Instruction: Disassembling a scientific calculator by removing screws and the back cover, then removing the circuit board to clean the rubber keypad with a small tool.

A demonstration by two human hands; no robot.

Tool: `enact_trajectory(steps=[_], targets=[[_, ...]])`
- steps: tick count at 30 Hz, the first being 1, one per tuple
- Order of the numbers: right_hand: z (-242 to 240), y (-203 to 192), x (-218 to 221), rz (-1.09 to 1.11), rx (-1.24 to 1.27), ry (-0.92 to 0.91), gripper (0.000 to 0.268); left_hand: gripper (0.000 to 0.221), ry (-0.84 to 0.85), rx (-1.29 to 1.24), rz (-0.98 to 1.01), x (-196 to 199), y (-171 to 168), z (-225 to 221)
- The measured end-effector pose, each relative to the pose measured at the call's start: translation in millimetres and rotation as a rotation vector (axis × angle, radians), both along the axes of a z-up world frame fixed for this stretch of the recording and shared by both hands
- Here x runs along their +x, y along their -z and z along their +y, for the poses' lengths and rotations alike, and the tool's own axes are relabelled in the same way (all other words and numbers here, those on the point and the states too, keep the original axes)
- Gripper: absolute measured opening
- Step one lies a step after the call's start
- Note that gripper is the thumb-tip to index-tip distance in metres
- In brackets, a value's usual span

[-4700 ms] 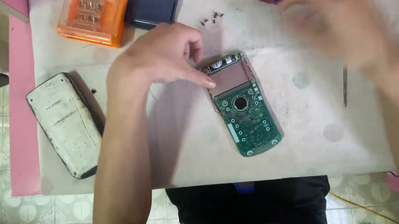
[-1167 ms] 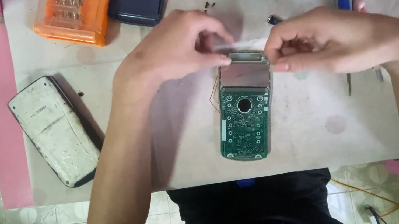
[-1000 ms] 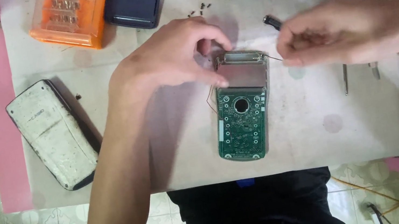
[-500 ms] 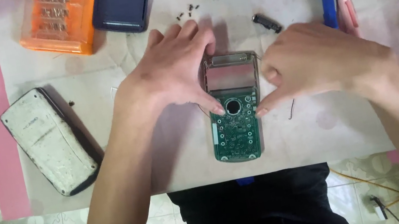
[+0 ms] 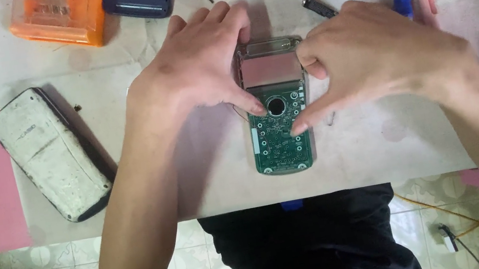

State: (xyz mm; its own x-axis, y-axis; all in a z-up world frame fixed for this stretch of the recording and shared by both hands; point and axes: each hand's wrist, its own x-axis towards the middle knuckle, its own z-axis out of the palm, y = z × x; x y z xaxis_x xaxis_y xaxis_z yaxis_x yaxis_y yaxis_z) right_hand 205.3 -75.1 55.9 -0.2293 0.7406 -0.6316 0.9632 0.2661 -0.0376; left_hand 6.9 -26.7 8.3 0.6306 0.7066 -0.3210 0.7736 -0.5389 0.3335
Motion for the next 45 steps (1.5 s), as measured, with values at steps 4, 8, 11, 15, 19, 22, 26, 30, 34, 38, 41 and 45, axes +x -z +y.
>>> enact_trajectory(steps=[4, 8, 11, 15, 19, 22, 26, 30, 34, 38, 41, 45], targets=[[-10, 10, -3, 0.0, 0.019, -0.084, 0.094, 0.095, -0.007, -0.012, -0.004, -1, -3, -1], [-11, 21, -1, -0.041, 0.089, -0.115, 0.111, 0.098, 0.008, 0.005, -0.017, -1, 2, 1], [-11, 16, -3, -0.052, 0.054, -0.076, 0.104, 0.098, 0.006, 0.006, -0.03, 0, 3, 1], [-13, 9, -8, -0.03, -0.006, 0.018, 0.101, 0.087, -0.025, -0.125, -0.035, -1, -11, -2], [-14, 7, -9, -0.071, -0.011, 0.023, 0.094, 0.092, -0.15, -0.234, -0.014, -11, -31, -22], [-15, 6, -8, -0.027, -0.01, 0.024, 0.1, 0.133, -0.019, -0.119, -0.197, -22, -14, -44], [-17, 5, -11, -0.045, -0.017, 0.034, 0.086, 0.154, 0.128, -0.016, -0.213, -26, 9, -55], [-16, 6, -11, -0.077, 0.009, 0.043, 0.078, 0.147, 0.147, -0.001, -0.279, -31, 19, -52], [-16, 10, -9, -0.075, -0.002, 0.036, 0.087, 0.148, 0.129, -0.045, -0.238, -28, 14, -53], [-16, 9, -10, -0.07, 0.001, 0.038, 0.08, 0.147, 0.117, -0.042, -0.231, -27, 14, -53], [-17, 8, -11, -0.087, -0.012, 0.032, 0.079, 0.148, 0.122, -0.043, -0.214, -27, 14, -54], [-16, 4, -13, -0.118, -0.014, 0.032, 0.079, 0.154, 0.146, -0.002, -0.198, -30, 15, -62]])
